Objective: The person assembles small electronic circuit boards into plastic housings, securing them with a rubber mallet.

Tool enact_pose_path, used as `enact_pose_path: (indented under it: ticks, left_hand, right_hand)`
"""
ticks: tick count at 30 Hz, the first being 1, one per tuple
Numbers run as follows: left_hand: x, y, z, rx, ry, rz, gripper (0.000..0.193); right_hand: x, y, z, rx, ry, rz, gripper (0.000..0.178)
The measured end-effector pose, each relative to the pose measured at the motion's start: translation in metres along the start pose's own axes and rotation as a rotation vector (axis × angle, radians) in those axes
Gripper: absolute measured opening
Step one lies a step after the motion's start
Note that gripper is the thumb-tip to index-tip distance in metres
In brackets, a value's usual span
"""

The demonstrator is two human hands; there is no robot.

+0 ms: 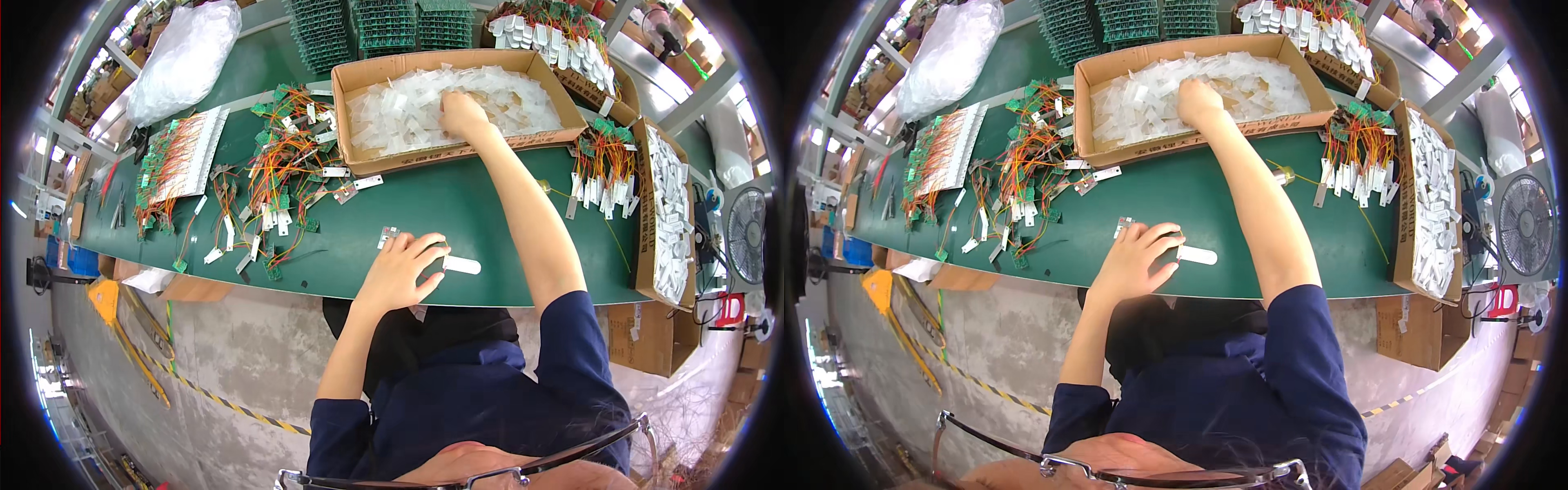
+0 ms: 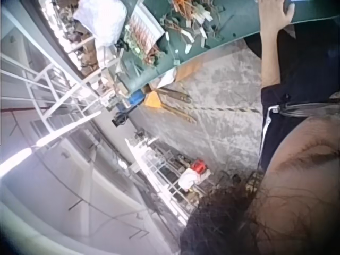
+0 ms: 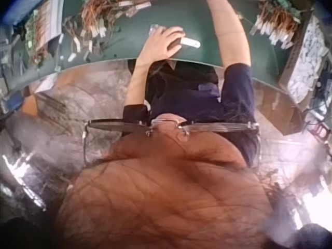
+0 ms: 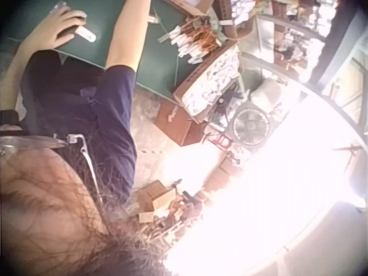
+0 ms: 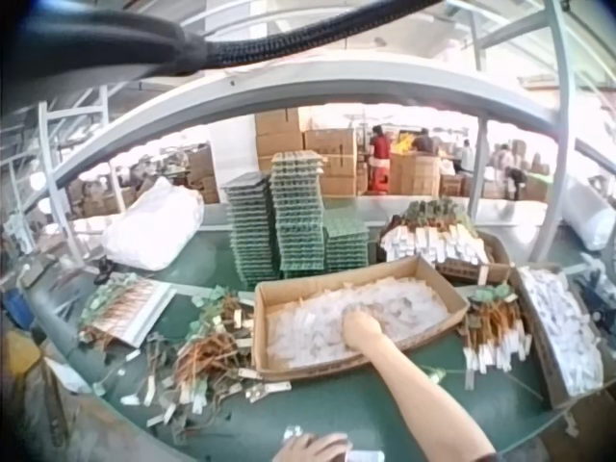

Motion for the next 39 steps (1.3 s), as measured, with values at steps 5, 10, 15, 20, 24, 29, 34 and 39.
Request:
enact_pose_path:
  ticks: [5, 10, 15, 20, 24, 29, 34, 39]
  left_hand:
    - [0.002, -0.002, 0.0, 0.037, 0.046, 0.025, 0.037]
    - [0.001, 0.0, 0.001, -0.004, 0.0, -0.017, 0.038]
    - [-0.002, -0.001, -0.002, -0.027, -0.04, 0.018, 0.04]
    - [0.003, -0.001, 0.004, -0.008, -0.008, 0.017, 0.038]
    - [0.0, -0.001, 0.004, -0.026, -0.037, 0.039, 0.037]
    - [0.002, 0.0, 0.004, -0.038, -0.04, 0.054, 0.035]
    - [0.003, -0.001, 0.003, -0.029, -0.027, 0.062, 0.036]
    - [0.002, -0.001, 0.002, -0.03, -0.032, 0.065, 0.036]
  right_hand:
    - [0.01, -0.014, -0.011, 0.077, 0.006, 0.085, 0.021]
    - [0.014, -0.076, -0.071, 0.353, 0.111, 0.424, 0.022]
    - [-0.007, -0.063, -0.203, 0.398, 0.061, 0.776, 0.02]
    - [-0.003, -0.025, -0.279, 0.267, 0.223, 0.621, 0.023]
    - [-0.014, -0.035, -0.295, 0.355, 0.009, 0.201, 0.024]
    - [-0.03, -0.033, -0.301, 0.286, 0.099, 0.345, 0.031]
    - [-0.042, -0.025, -0.292, 0.258, -0.108, 0.243, 0.019]
    - [-0.039, -0.028, -0.288, 0.318, -0.016, 0.244, 0.018]
Point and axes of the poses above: each hand's wrist, its own z-axis towards the middle knuckle, its own y-axis out of the palm, x = y × z, the point moved 6 cm from there along z, towards the middle knuckle, and after that the axes turned 6 degrees about -y, right-handed, at the moved point
